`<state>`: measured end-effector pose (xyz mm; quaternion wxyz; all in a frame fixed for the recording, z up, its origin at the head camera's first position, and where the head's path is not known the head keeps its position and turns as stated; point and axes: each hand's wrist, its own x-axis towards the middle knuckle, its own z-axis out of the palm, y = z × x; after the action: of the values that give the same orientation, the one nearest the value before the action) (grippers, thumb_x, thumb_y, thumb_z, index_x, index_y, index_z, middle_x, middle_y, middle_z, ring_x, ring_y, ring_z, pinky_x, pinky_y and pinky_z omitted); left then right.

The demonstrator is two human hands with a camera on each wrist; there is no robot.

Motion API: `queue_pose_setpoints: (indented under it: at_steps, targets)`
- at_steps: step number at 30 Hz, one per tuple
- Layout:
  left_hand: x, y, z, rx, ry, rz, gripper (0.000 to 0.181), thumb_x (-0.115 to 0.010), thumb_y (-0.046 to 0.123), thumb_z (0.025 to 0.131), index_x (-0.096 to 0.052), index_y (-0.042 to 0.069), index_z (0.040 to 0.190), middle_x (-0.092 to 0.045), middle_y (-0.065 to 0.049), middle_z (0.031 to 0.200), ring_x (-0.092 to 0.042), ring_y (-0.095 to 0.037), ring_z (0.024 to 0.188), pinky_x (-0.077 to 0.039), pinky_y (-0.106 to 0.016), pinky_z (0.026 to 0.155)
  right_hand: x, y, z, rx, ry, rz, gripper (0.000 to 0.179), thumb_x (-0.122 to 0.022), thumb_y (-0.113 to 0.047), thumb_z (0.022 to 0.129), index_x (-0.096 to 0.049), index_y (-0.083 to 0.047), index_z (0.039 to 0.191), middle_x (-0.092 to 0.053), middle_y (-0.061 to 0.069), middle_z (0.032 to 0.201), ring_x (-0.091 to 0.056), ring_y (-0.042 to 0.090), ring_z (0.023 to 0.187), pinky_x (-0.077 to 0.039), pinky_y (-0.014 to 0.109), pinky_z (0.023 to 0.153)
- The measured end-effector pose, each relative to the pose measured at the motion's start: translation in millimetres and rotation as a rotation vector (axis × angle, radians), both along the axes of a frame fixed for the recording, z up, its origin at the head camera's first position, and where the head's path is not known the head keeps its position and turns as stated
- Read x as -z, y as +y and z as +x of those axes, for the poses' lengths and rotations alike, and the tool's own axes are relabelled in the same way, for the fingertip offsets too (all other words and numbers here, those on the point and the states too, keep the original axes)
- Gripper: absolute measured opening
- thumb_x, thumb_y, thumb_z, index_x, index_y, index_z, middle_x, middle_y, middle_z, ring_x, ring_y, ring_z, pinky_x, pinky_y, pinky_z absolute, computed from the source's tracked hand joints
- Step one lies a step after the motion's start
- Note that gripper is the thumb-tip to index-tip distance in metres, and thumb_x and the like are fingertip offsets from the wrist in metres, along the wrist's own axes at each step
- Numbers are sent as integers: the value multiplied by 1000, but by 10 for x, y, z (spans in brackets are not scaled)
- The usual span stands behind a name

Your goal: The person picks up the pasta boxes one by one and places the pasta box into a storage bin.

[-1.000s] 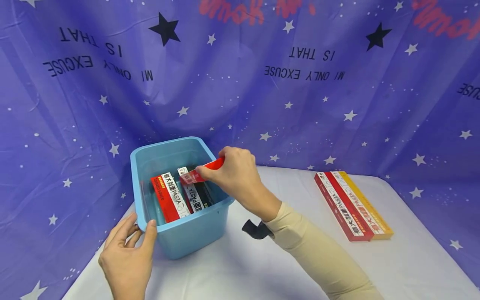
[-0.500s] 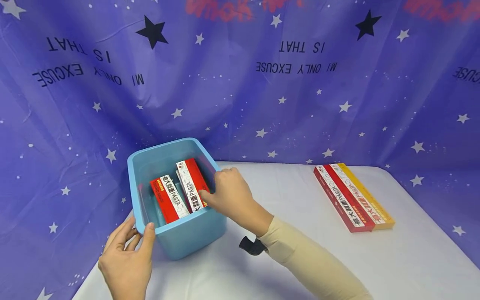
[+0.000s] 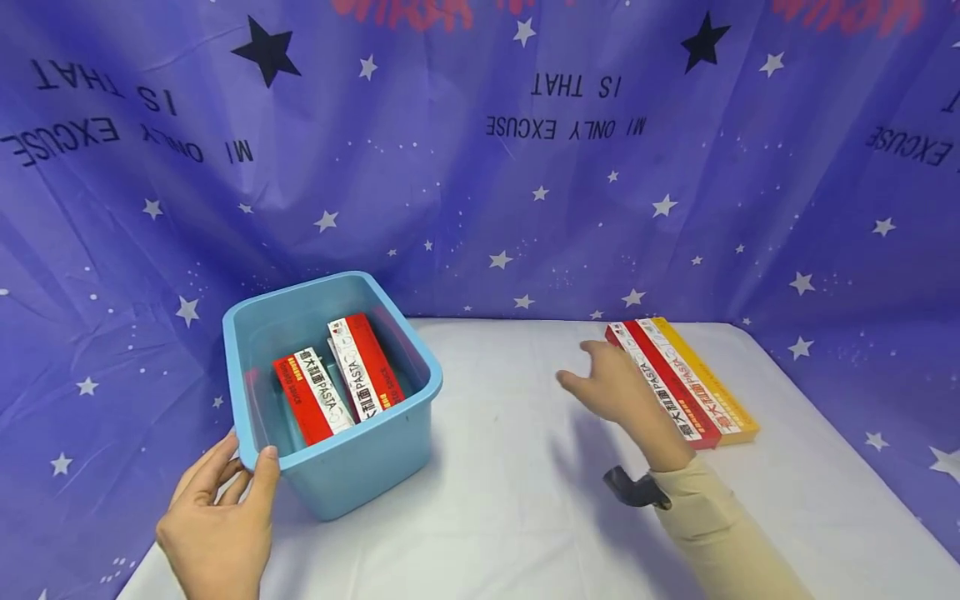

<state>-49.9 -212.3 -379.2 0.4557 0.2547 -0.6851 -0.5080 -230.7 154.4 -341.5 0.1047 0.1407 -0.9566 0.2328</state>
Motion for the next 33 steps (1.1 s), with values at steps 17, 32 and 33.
queue_pose_setpoints:
  at_steps: [17, 32, 33]
  targets:
    - [-31, -39, -16, -8, -4, -66, 44, -82, 12, 78, -70, 6, 120, -65, -6, 116, -63, 0, 86, -51, -6, 74, 1040, 1247, 120, 283, -86, 369, 71, -77, -34, 78, -52, 22, 115, -41, 52, 115, -32, 65, 115, -36, 73, 97]
    - [-11, -30, -17, 12, 36, -55, 44, -81, 6, 78, -69, 2, 120, -64, -10, 117, -63, -5, 91, -53, -8, 76, 908, 1388, 914, 181, -111, 225, 61, -74, -24, 85, -54, 11, 129, -58, 36, 105, -56, 53, 95, -49, 65, 75]
    - [-7, -27, -17, 14, 37, -53, 44, -81, 6, 78, -69, 2, 120, -64, -11, 117, -63, -5, 91, -53, -8, 76, 872, 1392, 956, 177, -93, 210, 60, -74, -24, 84, -55, 10, 129, -58, 35, 105, -56, 53, 95, -48, 64, 74]
